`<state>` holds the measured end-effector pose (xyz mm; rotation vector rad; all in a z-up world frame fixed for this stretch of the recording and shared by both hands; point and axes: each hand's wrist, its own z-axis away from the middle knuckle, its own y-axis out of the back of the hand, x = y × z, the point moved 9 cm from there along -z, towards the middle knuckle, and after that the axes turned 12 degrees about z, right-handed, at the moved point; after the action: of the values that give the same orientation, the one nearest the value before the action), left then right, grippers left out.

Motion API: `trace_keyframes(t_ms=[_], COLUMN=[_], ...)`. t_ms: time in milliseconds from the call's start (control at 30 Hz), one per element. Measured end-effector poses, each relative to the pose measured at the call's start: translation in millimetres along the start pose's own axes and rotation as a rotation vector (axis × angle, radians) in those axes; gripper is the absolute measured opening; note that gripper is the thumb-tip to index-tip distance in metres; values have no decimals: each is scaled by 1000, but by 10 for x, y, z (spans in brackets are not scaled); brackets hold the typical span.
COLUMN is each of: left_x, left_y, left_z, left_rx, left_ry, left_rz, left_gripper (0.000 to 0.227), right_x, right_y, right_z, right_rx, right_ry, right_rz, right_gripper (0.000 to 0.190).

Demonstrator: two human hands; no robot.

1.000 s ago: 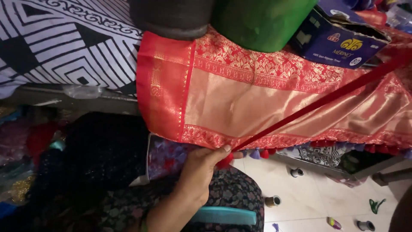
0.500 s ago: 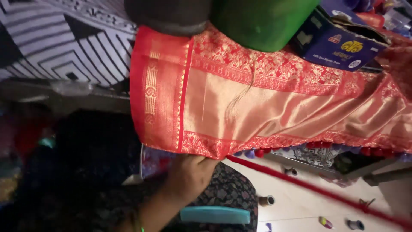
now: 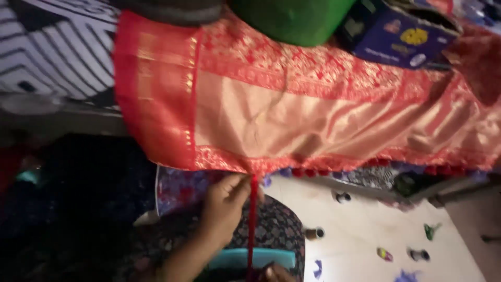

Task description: Attaching decorative tassels and thread to the edge of a saree.

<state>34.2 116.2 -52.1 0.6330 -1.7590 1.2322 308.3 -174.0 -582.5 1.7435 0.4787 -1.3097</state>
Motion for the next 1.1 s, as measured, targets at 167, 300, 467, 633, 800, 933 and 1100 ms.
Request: trace_keyframes(t_ms=[167, 300, 467, 633, 800, 933, 1100], left_x=[-54, -131, 112, 538, 139, 312, 429], left_y=[26, -6, 130, 298, -62, -12, 50], left_z=[168, 188, 124, 100, -127, -283, -362], left_rx=[-29, -42, -1, 41, -224, -165, -189], left_ry=[267, 310, -49, -321, 209, 67, -64], left_rz=[246, 300, -68, -283, 238, 77, -154], left_gripper=[20, 19, 19, 20, 27, 38, 39], right_x=[-3312, -5945, -6165, -5931, -5406, -6053, -4333], right_y=[-109, -356, -466, -362, -182, 34, -237], right_z=[-1165, -1225, -1432, -1406, -1232, -1023, -849], right_rx=[-324, -492, -460, -213, -74, 12, -405], right_ry=[23, 155, -70, 25, -110, 441, 644], right_rz=[-63, -795, -862, -618, -362, 91, 806], right_gripper=[30, 58, 35, 22, 23, 24, 22])
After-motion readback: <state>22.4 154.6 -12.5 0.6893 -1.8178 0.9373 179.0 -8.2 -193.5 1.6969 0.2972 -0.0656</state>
